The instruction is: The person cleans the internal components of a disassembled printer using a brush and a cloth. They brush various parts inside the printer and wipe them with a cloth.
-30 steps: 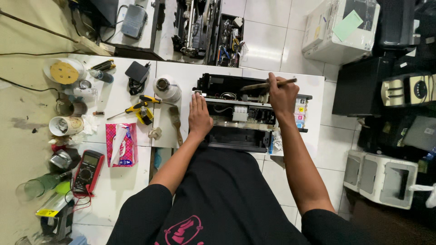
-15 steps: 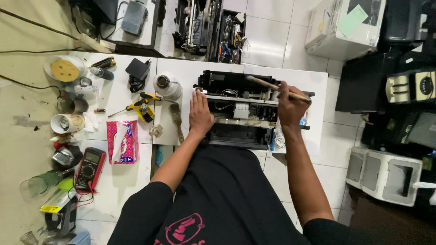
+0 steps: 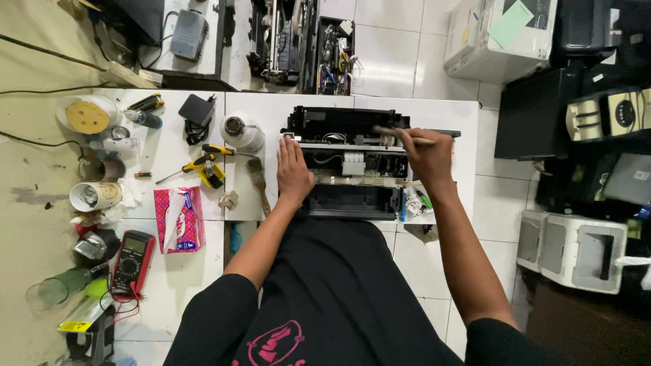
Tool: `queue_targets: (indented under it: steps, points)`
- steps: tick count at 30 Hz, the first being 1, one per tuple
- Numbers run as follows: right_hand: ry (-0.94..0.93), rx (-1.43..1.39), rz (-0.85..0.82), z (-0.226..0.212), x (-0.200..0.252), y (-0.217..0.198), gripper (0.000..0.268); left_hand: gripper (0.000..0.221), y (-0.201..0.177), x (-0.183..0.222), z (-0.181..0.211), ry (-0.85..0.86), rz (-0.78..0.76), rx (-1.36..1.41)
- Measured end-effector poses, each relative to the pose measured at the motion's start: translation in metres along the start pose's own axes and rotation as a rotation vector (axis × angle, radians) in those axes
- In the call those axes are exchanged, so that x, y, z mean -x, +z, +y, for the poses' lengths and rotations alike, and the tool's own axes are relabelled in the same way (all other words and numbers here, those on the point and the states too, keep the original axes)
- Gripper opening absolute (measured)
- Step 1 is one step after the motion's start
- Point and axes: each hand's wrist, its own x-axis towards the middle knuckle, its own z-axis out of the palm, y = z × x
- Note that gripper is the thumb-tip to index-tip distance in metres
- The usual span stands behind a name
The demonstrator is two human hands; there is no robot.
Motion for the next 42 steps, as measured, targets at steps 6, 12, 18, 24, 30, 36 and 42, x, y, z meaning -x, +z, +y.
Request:
queue_targets:
  steps: [6, 12, 18, 24, 30, 36, 42]
  points:
    - [-0.169, 0.085, 0.14, -0.008, -0.014, -0.032, 0.019, 0.096, 0.008, -0.001, -0.004, 0.0, 0.002, 0.028]
    - [-0.048, 0.031, -0.034, 0.005, -0.003, -0.02, 0.022, 0.094, -0.003, 0.001, 0.001, -0.01, -0.005, 0.058]
    - [-0.119, 0.057, 0.099, 0.002, -0.002, -0.024, 0.02, 0.093, -0.001, 0.0, 0.001, -0.013, 0.01, 0.065]
    - [-0.071, -0.048, -0.049, -0.022, -0.001, -0.006, 0.011, 0.095, 0.006, 0.0, -0.001, 0.0, 0.027, 0.035]
    - [-0.124, -0.053, 0.083, -0.01, -0.002, 0.011, 0.009, 0.098, 0.015, -0.003, -0.004, -0.003, 0.038, 0.045]
    - [-0.069, -0.086, -0.047, -0.019, 0.003, 0.024, 0.01, 0.1, 0.014, -0.003, -0.001, -0.01, 0.038, 0.02]
    - [-0.065, -0.151, 0.044, -0.016, 0.001, 0.033, 0.007, 0.097, 0.018, -0.002, -0.005, -0.006, 0.042, 0.06]
